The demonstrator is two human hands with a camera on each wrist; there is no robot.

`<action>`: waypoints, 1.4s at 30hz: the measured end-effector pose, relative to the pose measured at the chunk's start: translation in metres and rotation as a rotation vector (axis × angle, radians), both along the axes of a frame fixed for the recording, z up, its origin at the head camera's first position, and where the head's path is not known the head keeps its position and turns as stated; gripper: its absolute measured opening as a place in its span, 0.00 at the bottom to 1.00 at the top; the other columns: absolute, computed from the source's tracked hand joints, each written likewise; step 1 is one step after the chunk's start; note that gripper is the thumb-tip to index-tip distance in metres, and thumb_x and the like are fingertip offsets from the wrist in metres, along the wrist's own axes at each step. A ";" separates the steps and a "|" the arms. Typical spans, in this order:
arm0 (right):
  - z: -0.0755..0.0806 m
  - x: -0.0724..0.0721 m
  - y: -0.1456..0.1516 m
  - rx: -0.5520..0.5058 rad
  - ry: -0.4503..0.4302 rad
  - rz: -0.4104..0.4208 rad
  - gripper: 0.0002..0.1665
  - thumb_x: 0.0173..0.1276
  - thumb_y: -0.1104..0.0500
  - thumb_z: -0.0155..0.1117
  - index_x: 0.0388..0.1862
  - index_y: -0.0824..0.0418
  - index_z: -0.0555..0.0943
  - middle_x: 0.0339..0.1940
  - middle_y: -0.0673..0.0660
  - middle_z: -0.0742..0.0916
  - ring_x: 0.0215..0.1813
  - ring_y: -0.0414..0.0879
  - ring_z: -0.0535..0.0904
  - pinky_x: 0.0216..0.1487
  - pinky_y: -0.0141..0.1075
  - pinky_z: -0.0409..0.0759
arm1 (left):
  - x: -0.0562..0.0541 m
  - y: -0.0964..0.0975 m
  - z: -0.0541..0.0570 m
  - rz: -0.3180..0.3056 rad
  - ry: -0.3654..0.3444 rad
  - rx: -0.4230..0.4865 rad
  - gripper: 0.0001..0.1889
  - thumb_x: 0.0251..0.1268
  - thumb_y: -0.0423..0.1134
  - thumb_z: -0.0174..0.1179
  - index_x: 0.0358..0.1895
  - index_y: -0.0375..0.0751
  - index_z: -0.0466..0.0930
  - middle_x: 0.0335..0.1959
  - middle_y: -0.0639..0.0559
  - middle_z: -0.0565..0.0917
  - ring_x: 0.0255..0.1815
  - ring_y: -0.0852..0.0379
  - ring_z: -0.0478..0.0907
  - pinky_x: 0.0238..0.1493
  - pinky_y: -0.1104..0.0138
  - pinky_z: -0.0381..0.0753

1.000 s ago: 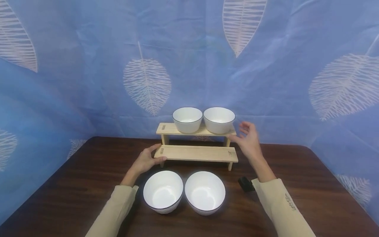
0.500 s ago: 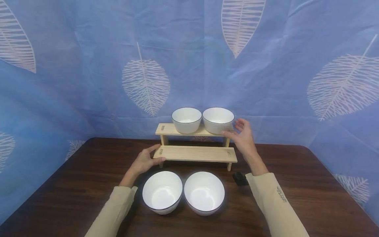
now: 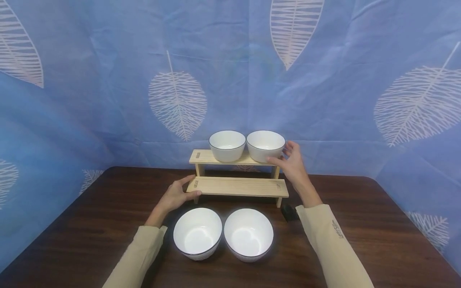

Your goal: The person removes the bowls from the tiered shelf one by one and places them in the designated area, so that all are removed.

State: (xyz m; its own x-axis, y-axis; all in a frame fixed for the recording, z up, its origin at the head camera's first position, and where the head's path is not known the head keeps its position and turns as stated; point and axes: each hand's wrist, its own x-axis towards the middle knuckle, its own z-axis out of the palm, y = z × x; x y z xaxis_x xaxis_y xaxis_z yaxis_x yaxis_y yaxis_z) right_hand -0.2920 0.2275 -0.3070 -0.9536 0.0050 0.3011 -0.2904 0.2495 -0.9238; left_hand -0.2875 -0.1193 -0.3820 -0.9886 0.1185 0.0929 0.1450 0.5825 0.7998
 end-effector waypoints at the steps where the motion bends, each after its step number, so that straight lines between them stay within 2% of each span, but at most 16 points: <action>1: 0.001 -0.001 0.000 0.004 0.001 0.005 0.59 0.69 0.67 0.66 0.80 0.73 0.35 0.81 0.73 0.49 0.80 0.66 0.50 0.74 0.57 0.55 | 0.000 0.000 0.000 0.000 0.000 -0.001 0.38 0.62 0.36 0.74 0.73 0.31 0.68 0.45 0.38 0.86 0.35 0.50 0.73 0.38 0.61 0.70; 8: 0.002 -0.009 -0.002 0.025 -0.016 0.016 0.63 0.67 0.65 0.68 0.81 0.69 0.31 0.82 0.71 0.45 0.81 0.65 0.44 0.74 0.58 0.52 | -0.001 0.000 0.003 0.015 -0.018 -0.015 0.38 0.62 0.38 0.74 0.74 0.33 0.68 0.39 0.41 0.85 0.32 0.51 0.71 0.35 0.62 0.68; 15: 0.001 -0.016 -0.005 0.020 -0.052 0.018 0.66 0.66 0.65 0.68 0.81 0.66 0.27 0.83 0.68 0.42 0.81 0.64 0.40 0.75 0.58 0.50 | 0.001 0.000 0.001 0.016 -0.020 -0.030 0.38 0.62 0.38 0.74 0.74 0.32 0.68 0.45 0.38 0.86 0.35 0.50 0.73 0.39 0.60 0.70; 17: 0.001 -0.018 -0.005 0.022 -0.056 0.016 0.66 0.66 0.65 0.68 0.81 0.66 0.27 0.83 0.68 0.41 0.82 0.64 0.40 0.75 0.57 0.50 | 0.001 0.001 0.001 0.015 -0.019 -0.030 0.38 0.62 0.38 0.74 0.74 0.32 0.68 0.44 0.38 0.86 0.35 0.50 0.74 0.39 0.60 0.71; 22: 0.001 -0.022 -0.005 0.031 -0.049 0.008 0.67 0.66 0.64 0.69 0.81 0.66 0.26 0.82 0.71 0.45 0.80 0.66 0.46 0.75 0.57 0.51 | 0.000 0.001 0.001 0.018 -0.016 -0.030 0.38 0.61 0.38 0.74 0.73 0.32 0.69 0.42 0.39 0.86 0.35 0.50 0.73 0.40 0.60 0.71; 26: 0.001 -0.027 -0.006 0.024 -0.037 0.011 0.68 0.65 0.64 0.70 0.81 0.66 0.26 0.80 0.74 0.49 0.78 0.68 0.52 0.74 0.57 0.53 | -0.001 0.001 0.000 0.022 -0.013 -0.037 0.38 0.61 0.38 0.75 0.73 0.32 0.69 0.47 0.37 0.86 0.37 0.50 0.74 0.41 0.59 0.72; 32: 0.003 -0.032 -0.009 0.027 -0.044 -0.010 0.69 0.63 0.63 0.72 0.81 0.67 0.28 0.80 0.74 0.50 0.77 0.70 0.52 0.74 0.58 0.54 | -0.001 0.001 -0.001 0.022 -0.006 -0.033 0.38 0.61 0.37 0.75 0.73 0.32 0.69 0.53 0.34 0.84 0.40 0.49 0.74 0.45 0.57 0.73; 42: 0.004 -0.035 -0.010 0.071 -0.080 -0.056 0.72 0.62 0.60 0.74 0.81 0.65 0.27 0.79 0.76 0.51 0.77 0.71 0.52 0.73 0.60 0.55 | -0.001 0.002 -0.002 0.026 -0.021 -0.034 0.38 0.61 0.38 0.74 0.73 0.33 0.69 0.53 0.34 0.84 0.40 0.49 0.75 0.44 0.57 0.73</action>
